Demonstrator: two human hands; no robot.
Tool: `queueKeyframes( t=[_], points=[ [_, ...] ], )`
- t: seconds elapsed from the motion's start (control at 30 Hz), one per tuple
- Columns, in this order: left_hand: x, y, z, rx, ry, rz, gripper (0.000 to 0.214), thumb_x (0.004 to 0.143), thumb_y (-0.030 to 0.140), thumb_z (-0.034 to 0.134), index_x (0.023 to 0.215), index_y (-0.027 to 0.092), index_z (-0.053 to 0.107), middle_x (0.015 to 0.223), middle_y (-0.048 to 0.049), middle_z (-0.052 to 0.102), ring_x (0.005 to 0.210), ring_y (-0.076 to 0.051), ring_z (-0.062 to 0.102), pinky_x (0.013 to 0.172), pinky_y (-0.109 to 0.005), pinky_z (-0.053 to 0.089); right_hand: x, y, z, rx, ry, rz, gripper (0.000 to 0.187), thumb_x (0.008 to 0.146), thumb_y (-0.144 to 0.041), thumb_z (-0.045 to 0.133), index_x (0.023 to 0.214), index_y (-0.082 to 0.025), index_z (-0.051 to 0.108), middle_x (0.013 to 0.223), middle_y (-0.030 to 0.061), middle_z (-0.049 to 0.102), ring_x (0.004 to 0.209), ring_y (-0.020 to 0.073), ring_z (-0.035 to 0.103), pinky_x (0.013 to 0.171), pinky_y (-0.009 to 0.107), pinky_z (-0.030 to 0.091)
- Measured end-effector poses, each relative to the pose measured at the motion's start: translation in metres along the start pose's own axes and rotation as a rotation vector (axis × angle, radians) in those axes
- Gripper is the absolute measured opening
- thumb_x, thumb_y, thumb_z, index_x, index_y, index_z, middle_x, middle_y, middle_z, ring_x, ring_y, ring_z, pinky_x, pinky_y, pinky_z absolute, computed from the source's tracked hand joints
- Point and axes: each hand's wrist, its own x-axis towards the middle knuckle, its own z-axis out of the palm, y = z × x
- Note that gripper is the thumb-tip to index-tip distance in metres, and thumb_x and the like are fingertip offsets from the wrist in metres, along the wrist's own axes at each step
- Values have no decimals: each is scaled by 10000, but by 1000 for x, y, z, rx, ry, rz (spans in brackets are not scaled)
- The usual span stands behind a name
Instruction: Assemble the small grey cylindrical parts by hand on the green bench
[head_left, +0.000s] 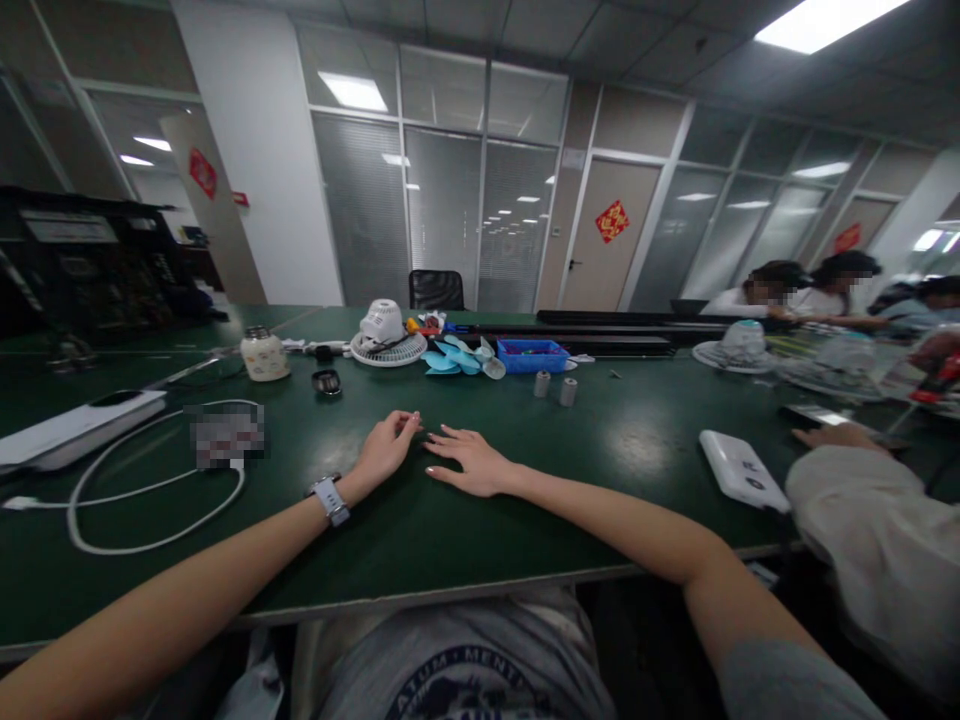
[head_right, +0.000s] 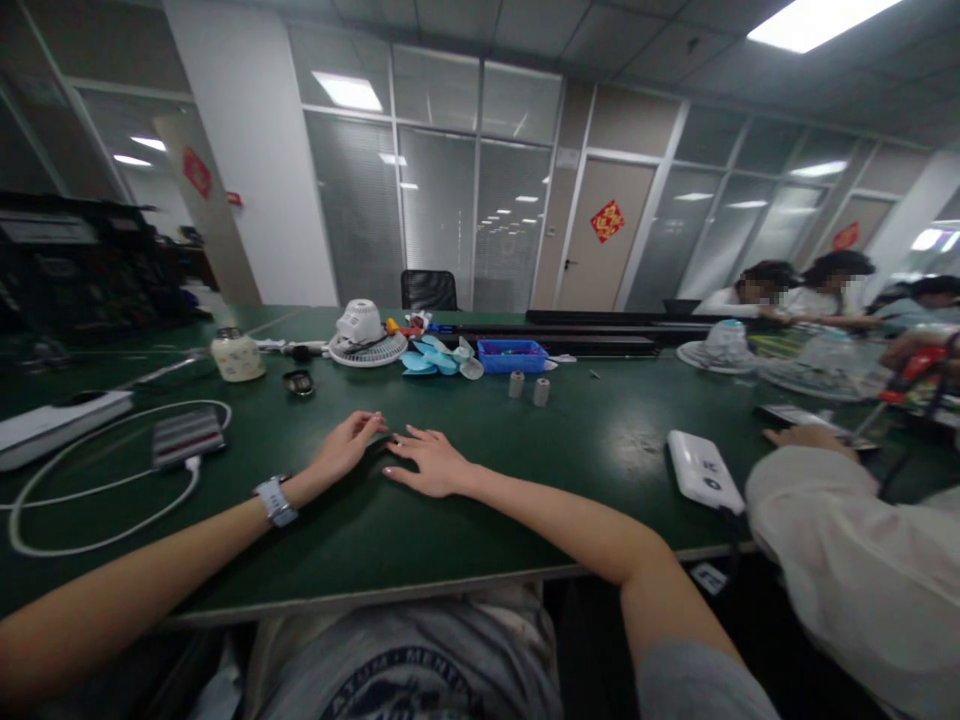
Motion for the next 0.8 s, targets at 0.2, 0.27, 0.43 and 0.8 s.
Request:
queueKeyframes(
  t=[0.2,0.27,0.43,0.8],
  points=[
    [-3,7,-4,52,-6,-18,443,869,550,388,1012,181,588,1015,-97,734,971,-252,666,849,-368,482,-28,64,-44,-218,406,122,508,930,-445,457,1375,-203,492,1439,99,461,1400,245,312,1131,490,227],
    [-4,8,-4,56,-14,-20,445,868,556,388,1014,185,587,1016,-91,733,967,-249,664,834,-358,481,-41,100,-64,-325,531,242,509,915,-429,482,1363,-189,507,1431,104,469,1391,259,328,1126,494,235],
    [-5,9,-5,67,-31,-32,448,871,554,384,1018,182,586,1021,-95,730,948,-253,663,810,-361,481,-71,174,-91,-473,631,536,526,887,-415,510,1320,-118,550,1389,147,508,1348,293,391,1091,475,301],
    [-4,6,-4,85,-32,-26,449,862,570,392,1008,194,590,1009,-83,737,924,-246,669,784,-348,476,-82,197,-84,-505,580,621,514,885,-421,496,1296,-123,575,1356,136,545,1306,292,444,1056,453,356]
  ],
)
